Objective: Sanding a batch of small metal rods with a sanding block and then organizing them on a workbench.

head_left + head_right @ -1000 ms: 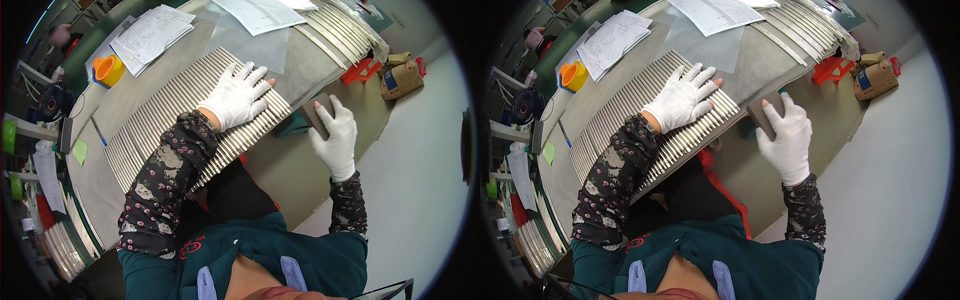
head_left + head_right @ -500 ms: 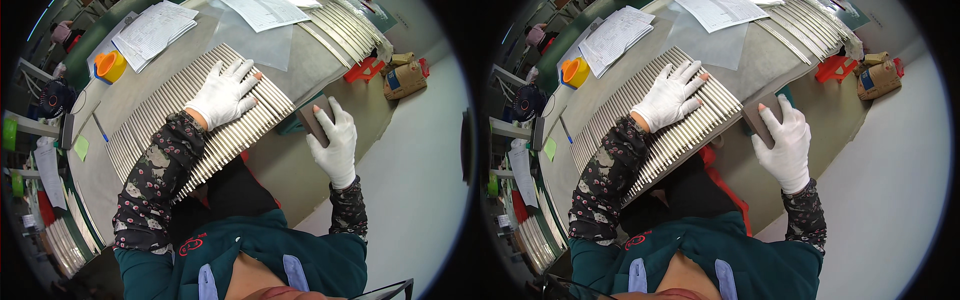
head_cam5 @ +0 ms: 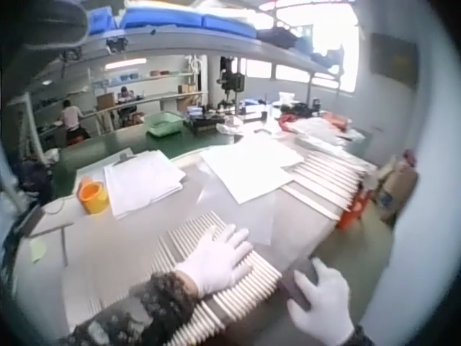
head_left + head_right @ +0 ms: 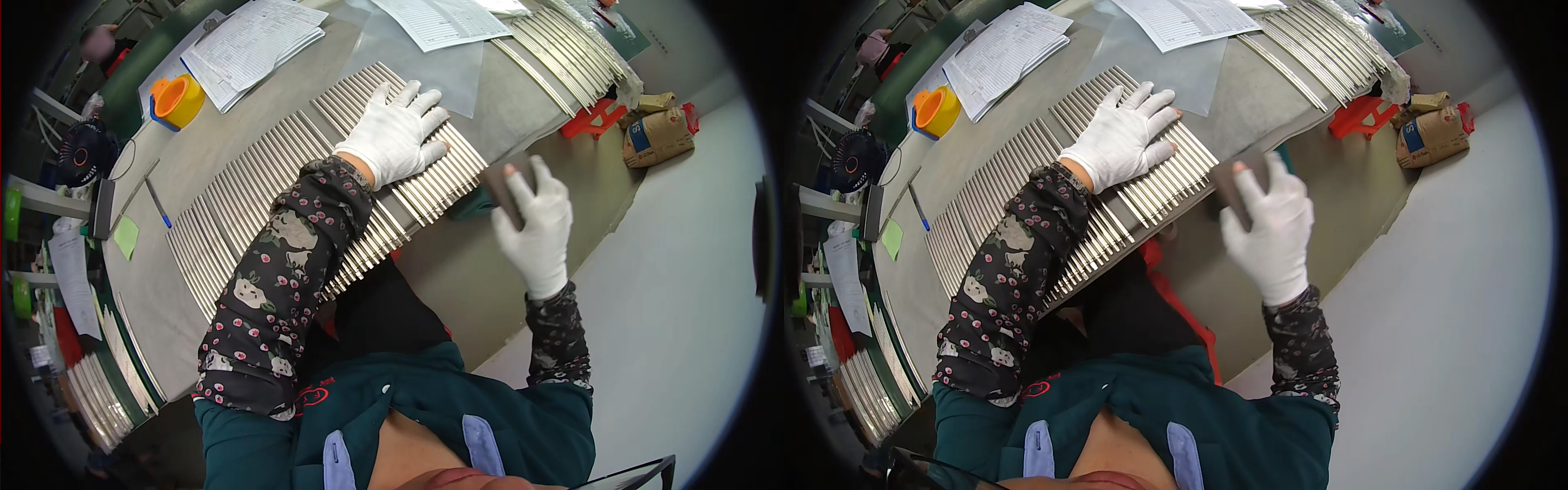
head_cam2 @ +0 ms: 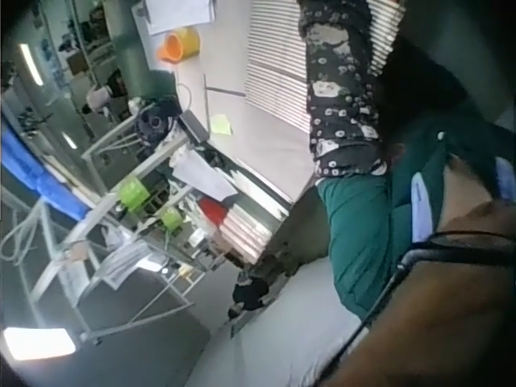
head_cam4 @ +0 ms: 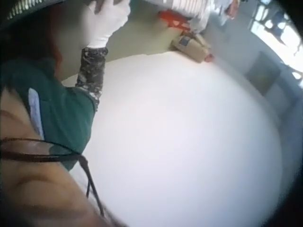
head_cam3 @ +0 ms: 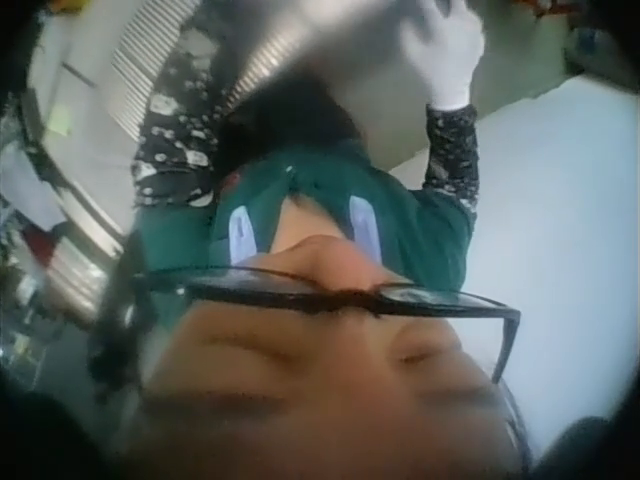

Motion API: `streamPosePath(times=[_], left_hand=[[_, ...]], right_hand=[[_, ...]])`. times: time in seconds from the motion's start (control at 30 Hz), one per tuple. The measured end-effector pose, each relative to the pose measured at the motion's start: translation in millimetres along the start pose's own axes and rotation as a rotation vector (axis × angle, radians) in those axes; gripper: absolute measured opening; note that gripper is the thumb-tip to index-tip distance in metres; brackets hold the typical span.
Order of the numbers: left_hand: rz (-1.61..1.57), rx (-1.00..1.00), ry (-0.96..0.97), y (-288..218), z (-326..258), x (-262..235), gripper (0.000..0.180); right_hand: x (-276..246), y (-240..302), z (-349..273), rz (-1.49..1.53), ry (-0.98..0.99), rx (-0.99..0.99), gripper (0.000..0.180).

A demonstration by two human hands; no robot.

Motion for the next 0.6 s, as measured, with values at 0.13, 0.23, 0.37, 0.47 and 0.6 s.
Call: streamPosePath(times=[0.13,0.23,0.37,0.47,0.6], left_hand=[[-0.001,-0.004,-0.014,1,0,3,0.058],[0.012,-0.014,-0.055,4,-3,4,0.058],[-0.010,0.005,-0.023,-2,3,-2,0.058],[-0.009,-0.011,-0.023,3,0,5,0.058],[-0.006,-0.011,-0.023,2,1,1,0.058]], right_hand=[[-14,7,1,0.063,-0.059,-0.050,0.051],[5,39,-4,0.242,0.117,-0.122,0.051],[-2,-25,-7,-0.099,-0.047,0.095,0.054],[0,45,-2,0.210,0.075,-0.118,0.052],[3,18,-2,0.005,0.022,0.003,0.053]])
Point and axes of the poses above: each hand's wrist, its own z-axis towards the middle knuckle, its own x-axis out of the palm, y = z × x, the point moved 8 cm from there along z, towards the middle knuckle, and after that the axes turned 11 degrees about z, right-handed, at the moved point
